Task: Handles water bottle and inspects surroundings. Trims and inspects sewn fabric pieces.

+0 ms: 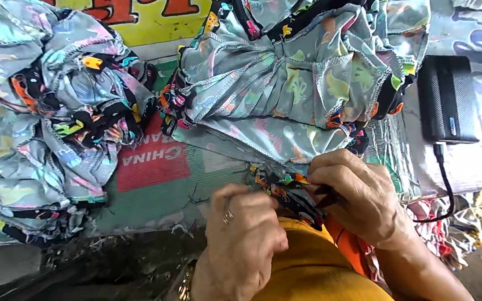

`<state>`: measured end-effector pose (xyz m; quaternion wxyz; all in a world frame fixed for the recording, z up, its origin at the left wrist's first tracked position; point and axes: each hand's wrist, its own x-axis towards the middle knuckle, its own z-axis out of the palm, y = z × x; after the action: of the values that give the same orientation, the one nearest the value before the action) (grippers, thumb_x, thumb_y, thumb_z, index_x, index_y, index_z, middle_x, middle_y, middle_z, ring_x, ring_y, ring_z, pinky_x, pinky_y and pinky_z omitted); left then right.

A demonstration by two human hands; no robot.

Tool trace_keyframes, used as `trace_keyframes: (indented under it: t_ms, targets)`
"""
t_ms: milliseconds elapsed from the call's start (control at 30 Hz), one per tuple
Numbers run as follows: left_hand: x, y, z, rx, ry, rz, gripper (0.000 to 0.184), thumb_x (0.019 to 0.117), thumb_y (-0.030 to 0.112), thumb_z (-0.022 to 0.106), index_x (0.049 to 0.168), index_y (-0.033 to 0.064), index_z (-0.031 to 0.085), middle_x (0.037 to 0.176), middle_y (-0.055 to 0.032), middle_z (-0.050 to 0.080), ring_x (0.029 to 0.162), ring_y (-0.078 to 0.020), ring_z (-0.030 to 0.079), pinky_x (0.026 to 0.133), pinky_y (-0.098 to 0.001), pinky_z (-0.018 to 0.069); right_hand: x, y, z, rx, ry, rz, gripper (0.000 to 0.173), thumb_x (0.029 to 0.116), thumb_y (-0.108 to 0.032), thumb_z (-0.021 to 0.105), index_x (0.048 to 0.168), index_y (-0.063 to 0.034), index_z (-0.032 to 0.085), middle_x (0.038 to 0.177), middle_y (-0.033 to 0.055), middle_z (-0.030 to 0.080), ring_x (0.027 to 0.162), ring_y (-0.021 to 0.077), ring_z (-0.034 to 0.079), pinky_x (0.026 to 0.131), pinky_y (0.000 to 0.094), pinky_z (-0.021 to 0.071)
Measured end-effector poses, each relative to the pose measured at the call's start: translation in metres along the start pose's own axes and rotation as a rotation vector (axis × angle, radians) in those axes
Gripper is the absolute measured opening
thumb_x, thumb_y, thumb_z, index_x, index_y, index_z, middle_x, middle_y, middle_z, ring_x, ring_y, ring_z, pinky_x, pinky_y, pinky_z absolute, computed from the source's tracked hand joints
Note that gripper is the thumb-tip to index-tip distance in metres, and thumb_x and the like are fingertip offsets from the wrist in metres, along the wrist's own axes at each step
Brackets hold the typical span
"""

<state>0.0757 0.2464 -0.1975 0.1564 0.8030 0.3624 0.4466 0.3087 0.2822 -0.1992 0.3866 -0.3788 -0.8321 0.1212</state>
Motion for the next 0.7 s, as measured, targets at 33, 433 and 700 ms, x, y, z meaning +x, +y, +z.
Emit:
trace_keyframes:
  t_ms: [33,433,700]
  targets:
    - [-0.001,0.004,-0.001,-0.058,-0.019,0.02,0.016,0.1086,0.026,0.046,0.095,0.0202,0.052,0.095,0.003,0.06,0.104,-0.0098,0.061,0.107,-0.0333,0.0412,-0.001,0.0,0.0,-0.002,0.007,0.011,0.008,0.1003,-0.014,0.061,0.1,-0.0072,0.063,0.098,0.0084,0.068,0.08,0.0121,0.065,0.061,0.0224,0.0487]
    - [0.031,-0.009,0.014,0.362,0.004,-0.107,0.019,0.099,0.022,0.065,0.114,0.0104,0.063,0.117,-0.0087,0.065,0.115,-0.0199,0.059,0.1,-0.039,0.043,-0.001,-0.013,0.001,-0.113,0.122,-0.038,0.005,0.1006,-0.015,0.059,0.098,-0.0108,0.058,0.091,0.0075,0.062,0.078,0.0138,0.06,0.062,0.0223,0.0465]
    - [0.041,-0.006,0.019,-0.544,0.206,-0.447,0.014,0.0953,0.006,0.066,0.103,0.0165,0.06,0.108,0.0047,0.07,0.097,-0.0046,0.069,0.079,-0.0207,0.0596,-0.001,-0.02,0.011,-0.157,0.098,-0.118,0.01,0.1035,-0.014,0.055,0.099,-0.0064,0.061,0.082,0.0107,0.066,0.065,0.0202,0.058,0.054,0.0307,0.0411]
